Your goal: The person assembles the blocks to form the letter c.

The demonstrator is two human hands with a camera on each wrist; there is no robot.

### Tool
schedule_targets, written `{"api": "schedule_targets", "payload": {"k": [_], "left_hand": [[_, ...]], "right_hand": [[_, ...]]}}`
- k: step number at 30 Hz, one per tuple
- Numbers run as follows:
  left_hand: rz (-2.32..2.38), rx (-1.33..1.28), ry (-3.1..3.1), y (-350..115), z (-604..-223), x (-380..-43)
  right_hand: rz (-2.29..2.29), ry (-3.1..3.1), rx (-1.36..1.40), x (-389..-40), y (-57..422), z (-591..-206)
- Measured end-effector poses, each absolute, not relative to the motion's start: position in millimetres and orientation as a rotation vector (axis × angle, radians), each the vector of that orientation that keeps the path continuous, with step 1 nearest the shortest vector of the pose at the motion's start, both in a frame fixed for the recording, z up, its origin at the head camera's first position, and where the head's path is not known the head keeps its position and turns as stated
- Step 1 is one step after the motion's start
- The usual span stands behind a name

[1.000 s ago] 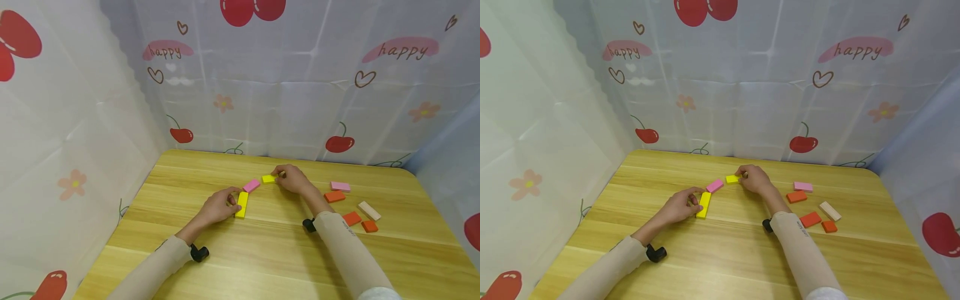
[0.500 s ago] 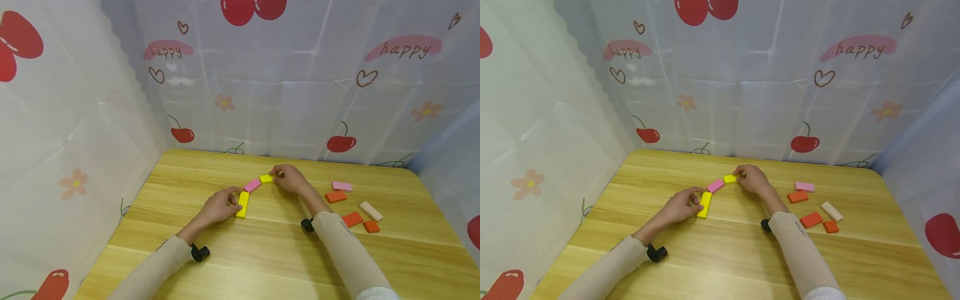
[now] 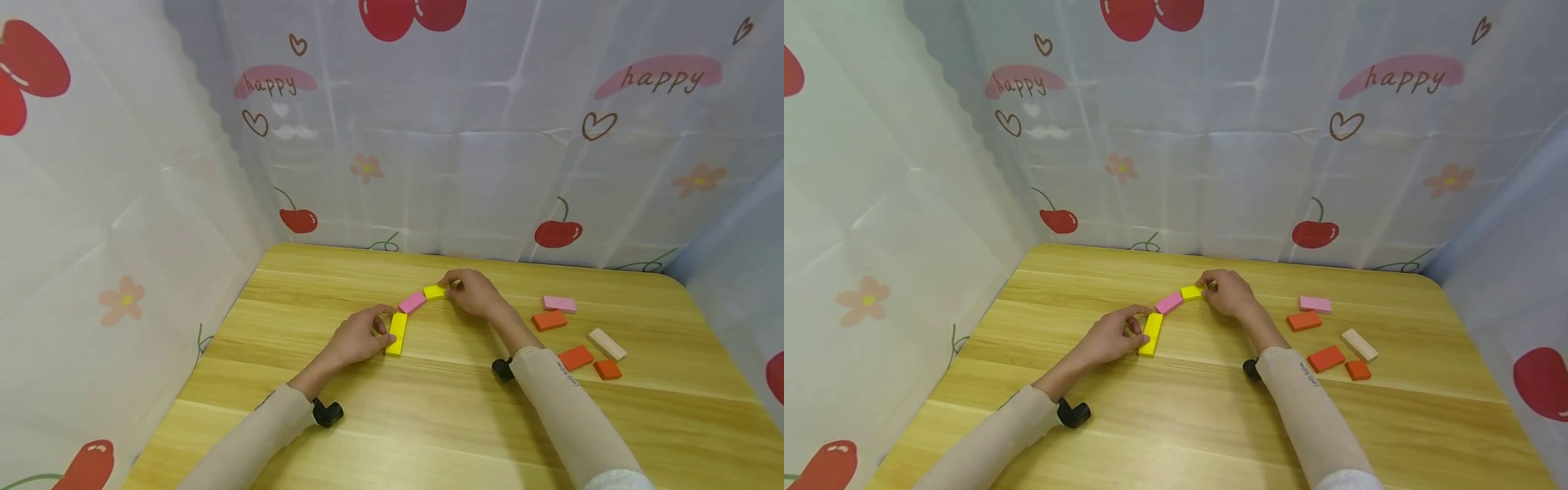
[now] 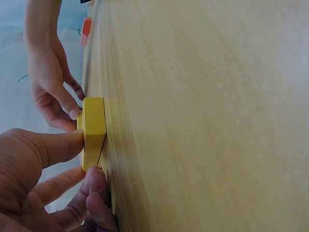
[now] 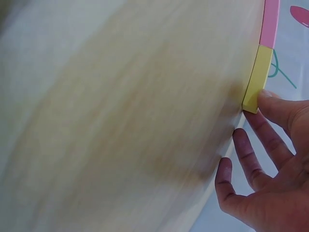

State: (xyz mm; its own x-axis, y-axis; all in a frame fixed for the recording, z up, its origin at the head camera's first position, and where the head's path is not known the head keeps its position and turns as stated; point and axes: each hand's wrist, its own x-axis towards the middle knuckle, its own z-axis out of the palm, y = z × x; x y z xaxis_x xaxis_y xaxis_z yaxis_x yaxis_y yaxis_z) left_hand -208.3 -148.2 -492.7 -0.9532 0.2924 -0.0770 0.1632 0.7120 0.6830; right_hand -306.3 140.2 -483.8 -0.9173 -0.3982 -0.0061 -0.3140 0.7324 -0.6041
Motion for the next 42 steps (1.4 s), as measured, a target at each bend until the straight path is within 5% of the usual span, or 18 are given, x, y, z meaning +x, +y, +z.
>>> {"api": "schedule_targets", "payload": {"k": [16,42], "left_hand": [[1.059,0.354,2.736,-148,-493,-209],[1.051,0.336,2.729,-145,-491,-208]], "right_hand": [[-0.992,2.769,-0.722,-300,156,-482],[-0.799,2.963,-0.758,-233,310,-474]]}}
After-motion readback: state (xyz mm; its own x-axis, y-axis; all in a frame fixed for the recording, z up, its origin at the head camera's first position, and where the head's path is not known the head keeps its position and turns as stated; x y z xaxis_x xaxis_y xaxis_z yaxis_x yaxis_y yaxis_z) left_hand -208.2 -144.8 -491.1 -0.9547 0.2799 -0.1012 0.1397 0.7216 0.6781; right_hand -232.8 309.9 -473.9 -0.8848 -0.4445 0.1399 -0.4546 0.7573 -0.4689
